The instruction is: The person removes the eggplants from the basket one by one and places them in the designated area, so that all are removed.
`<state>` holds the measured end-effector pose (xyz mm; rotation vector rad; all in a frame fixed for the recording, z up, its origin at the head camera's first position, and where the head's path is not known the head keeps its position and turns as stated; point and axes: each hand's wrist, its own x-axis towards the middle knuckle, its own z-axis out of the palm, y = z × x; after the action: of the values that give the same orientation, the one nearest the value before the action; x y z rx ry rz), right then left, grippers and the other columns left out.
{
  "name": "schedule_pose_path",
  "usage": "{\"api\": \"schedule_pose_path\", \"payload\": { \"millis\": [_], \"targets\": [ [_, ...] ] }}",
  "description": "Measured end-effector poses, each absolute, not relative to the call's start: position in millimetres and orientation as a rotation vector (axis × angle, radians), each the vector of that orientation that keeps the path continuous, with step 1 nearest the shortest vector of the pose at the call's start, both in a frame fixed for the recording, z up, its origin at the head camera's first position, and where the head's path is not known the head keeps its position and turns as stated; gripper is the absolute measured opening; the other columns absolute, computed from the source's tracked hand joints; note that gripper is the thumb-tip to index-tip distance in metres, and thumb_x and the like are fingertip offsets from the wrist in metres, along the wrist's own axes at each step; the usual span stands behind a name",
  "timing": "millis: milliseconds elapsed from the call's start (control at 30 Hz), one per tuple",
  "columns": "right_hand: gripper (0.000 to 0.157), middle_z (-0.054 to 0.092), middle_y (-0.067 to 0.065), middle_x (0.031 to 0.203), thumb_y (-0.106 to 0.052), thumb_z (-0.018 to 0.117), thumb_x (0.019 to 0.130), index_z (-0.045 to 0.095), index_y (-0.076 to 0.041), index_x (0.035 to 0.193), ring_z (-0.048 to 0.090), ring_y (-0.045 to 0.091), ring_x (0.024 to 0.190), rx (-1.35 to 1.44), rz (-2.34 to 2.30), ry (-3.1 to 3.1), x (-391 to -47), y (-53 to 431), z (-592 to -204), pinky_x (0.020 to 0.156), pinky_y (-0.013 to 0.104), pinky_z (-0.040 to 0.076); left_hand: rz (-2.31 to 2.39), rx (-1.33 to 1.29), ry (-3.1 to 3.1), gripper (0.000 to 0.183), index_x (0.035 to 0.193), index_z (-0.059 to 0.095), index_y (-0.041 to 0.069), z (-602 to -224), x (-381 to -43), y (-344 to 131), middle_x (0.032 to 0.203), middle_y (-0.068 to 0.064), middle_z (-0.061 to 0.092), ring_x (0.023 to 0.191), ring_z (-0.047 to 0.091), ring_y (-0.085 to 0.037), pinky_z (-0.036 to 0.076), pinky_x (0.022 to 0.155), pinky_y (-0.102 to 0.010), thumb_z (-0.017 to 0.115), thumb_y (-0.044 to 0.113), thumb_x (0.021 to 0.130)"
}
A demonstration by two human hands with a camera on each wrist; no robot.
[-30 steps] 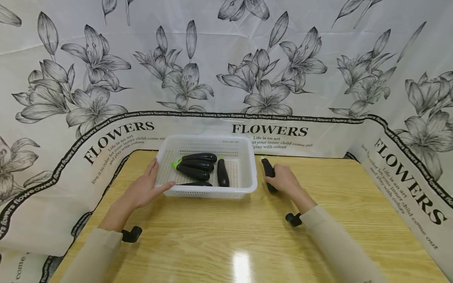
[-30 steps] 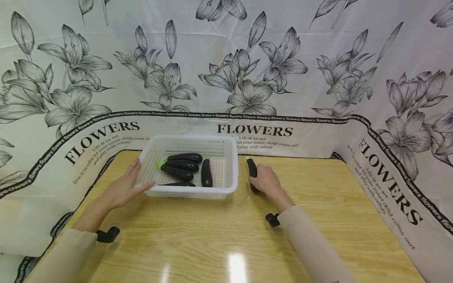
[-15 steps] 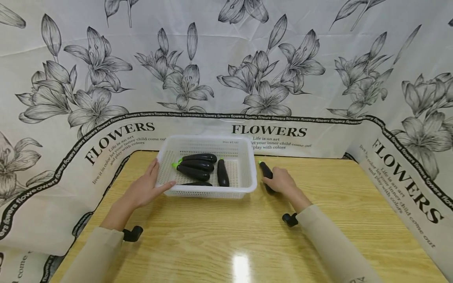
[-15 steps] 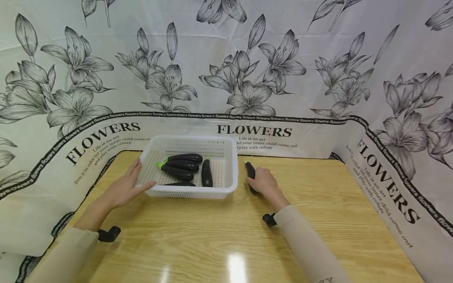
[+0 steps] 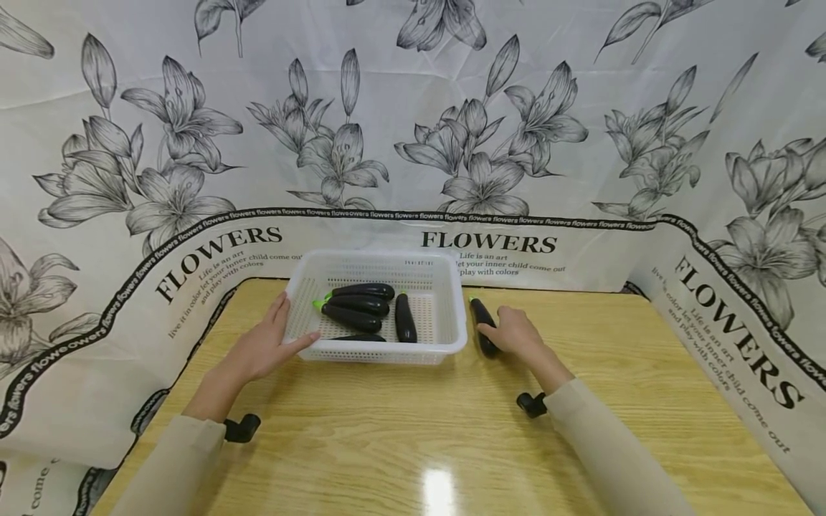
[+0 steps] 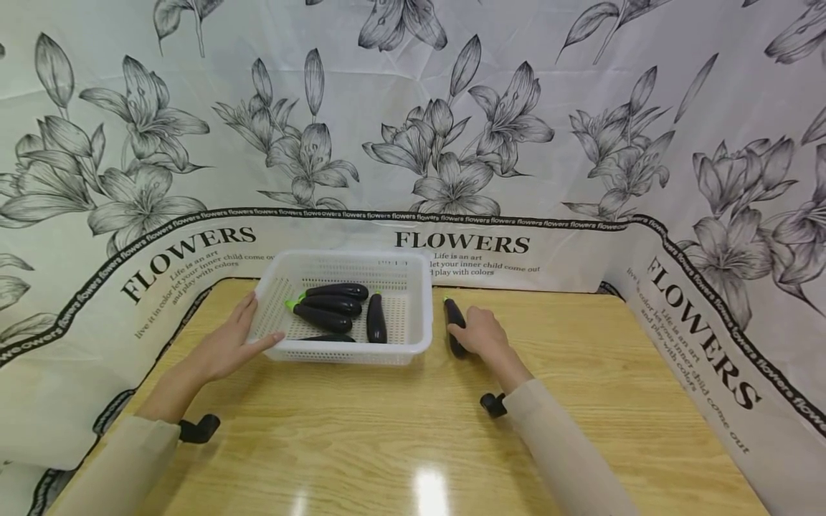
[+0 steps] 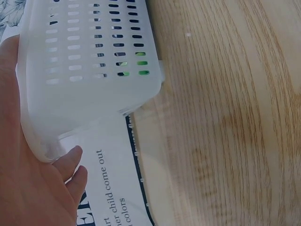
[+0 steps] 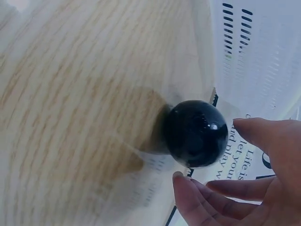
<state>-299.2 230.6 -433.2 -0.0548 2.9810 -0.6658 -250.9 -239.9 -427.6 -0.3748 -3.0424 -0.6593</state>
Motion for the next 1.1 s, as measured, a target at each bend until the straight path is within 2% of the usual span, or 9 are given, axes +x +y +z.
{"api": "schedule_pose_path", "payload": {
  "millis": [267, 400, 733, 1100],
  "targets": [
    [0.068, 0.048, 0.037, 0.144, -0.036, 0.060, 0.103, 0.043, 0.014, 0.145, 0.049, 0.053, 0.131, -0.070, -0.678, 2.988, -286, 230, -417, 0.105, 0.063, 0.044, -0.662, -0.378, -3.042, 0.111, 0.162, -0.001, -0.004, -428, -250, -239, 0.170, -0.022, -0.006, 0.131, 0.047, -0.058, 0.044, 0.100, -0.068, 0.042, 0.075, 0.097],
    [0.068, 0.052, 0.035, 0.140, -0.035, 0.058, 0.103, 0.041, 0.014, 0.146, 0.053, 0.051, 0.127, -0.110, -0.688, 2.988, -282, 230, -407, 0.102, 0.062, 0.047, -0.662, -0.376, -3.043, 0.110, 0.162, 0.000, -0.004, -427, -249, -239, 0.170, -0.022, -0.006, 0.132, 0.045, -0.058, 0.043, 0.101, -0.068, 0.042, 0.075, 0.097],
    [0.062, 0.059, 0.034, 0.132, -0.032, 0.062, 0.101, 0.048, 0.014, 0.141, 0.059, 0.048, 0.119, -0.316, -0.713, 3.083, -275, 222, -388, 0.096, 0.060, 0.051, -0.656, -0.380, -3.027, 0.111, 0.162, -0.001, -0.003, -427, -251, -241, 0.170, -0.022, -0.006, 0.133, 0.043, -0.058, 0.043, 0.101, -0.068, 0.042, 0.075, 0.097],
    [0.056, 0.059, 0.030, 0.131, -0.025, 0.068, 0.097, 0.054, 0.011, 0.138, 0.057, 0.044, 0.120, -0.597, -0.752, 3.093, -265, 196, -371, 0.100, 0.059, 0.048, -0.669, -0.380, -3.036, 0.110, 0.162, -0.002, -0.002, -429, -252, -240, 0.170, -0.021, -0.006, 0.136, 0.040, -0.058, 0.041, 0.103, -0.069, 0.041, 0.076, 0.097]
  ]
}}
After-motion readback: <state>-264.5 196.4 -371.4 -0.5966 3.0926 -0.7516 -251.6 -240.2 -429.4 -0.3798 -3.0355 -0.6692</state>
